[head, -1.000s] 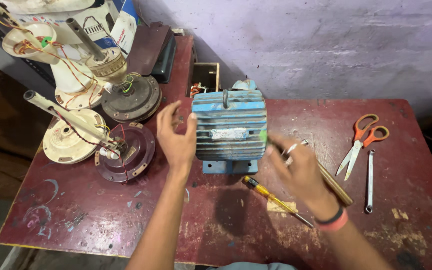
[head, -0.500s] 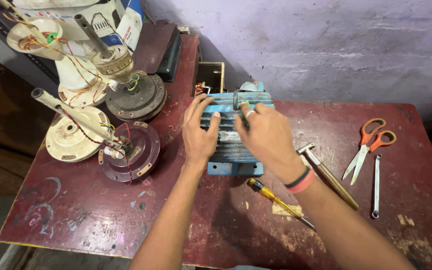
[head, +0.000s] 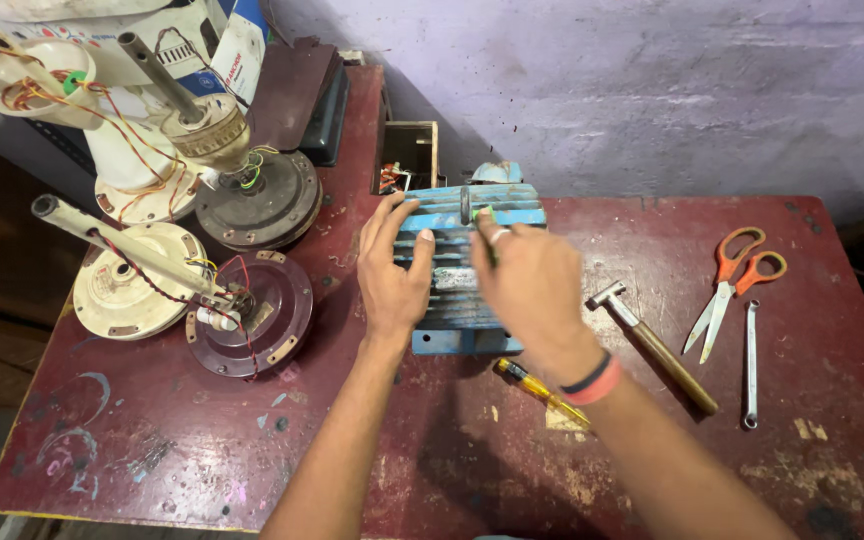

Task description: The person cleans the exterior of a blue electric motor using a green abrasive pad. They scrub the motor's ridged casing and label area, then wipe the top handle with a cloth.

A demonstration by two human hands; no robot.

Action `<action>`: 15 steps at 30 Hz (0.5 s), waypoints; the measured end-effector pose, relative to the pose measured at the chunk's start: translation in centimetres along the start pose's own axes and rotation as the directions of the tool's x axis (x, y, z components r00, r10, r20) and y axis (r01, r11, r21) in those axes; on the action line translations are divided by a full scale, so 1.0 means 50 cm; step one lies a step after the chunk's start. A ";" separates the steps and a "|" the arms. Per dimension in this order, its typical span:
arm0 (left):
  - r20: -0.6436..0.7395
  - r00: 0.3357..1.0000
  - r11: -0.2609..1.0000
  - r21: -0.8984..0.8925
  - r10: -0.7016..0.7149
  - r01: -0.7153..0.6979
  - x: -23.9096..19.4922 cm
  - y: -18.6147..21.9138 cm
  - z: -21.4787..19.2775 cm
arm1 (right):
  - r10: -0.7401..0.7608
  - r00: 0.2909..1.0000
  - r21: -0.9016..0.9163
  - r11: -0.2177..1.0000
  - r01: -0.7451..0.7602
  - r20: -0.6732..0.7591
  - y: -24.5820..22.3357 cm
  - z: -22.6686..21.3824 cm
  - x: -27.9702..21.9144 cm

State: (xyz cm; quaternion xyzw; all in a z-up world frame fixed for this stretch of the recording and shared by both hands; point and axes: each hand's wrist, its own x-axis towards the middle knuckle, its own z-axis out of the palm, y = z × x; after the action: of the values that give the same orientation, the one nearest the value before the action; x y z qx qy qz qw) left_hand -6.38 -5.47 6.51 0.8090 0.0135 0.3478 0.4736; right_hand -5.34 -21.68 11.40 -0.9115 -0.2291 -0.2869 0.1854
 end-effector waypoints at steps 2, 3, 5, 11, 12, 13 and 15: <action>0.002 1.000 1.000 -0.004 0.005 -0.005 0.000 -0.001 -0.001 | 0.052 0.999 -0.005 0.999 -0.052 0.016 0.031 -0.028 0.001; 0.001 1.000 1.000 -0.009 0.006 -0.006 0.000 -0.002 -0.001 | 0.081 0.997 -0.026 0.996 -0.081 0.016 0.046 -0.042 0.001; -0.007 1.000 1.000 -0.023 0.003 -0.003 0.003 -0.004 -0.002 | 0.094 0.995 -0.043 0.995 -0.093 0.026 0.049 -0.042 0.006; 0.001 1.000 1.000 -0.027 0.010 -0.010 0.002 -0.003 0.000 | -0.018 0.996 0.112 0.994 0.008 0.085 -0.014 -0.005 -0.016; 0.002 1.000 0.999 -0.032 0.013 -0.012 0.001 -0.003 -0.002 | -0.019 0.994 0.133 0.991 0.005 0.108 -0.015 -0.008 -0.019; 0.004 1.000 0.999 -0.036 0.015 -0.014 0.000 -0.004 -0.004 | -0.021 0.991 0.153 0.988 0.001 0.131 -0.010 -0.015 -0.019; -0.001 1.000 0.999 -0.038 0.011 -0.011 0.001 -0.004 -0.004 | -0.068 0.995 0.283 0.958 0.046 0.070 0.022 -0.045 -0.013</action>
State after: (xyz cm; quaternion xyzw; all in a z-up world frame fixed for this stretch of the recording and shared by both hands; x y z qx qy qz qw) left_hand -6.41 -5.18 6.43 0.7997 0.0027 0.3509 0.4872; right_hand -6.24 -23.85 12.52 -0.8796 -0.3008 -0.2205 0.2955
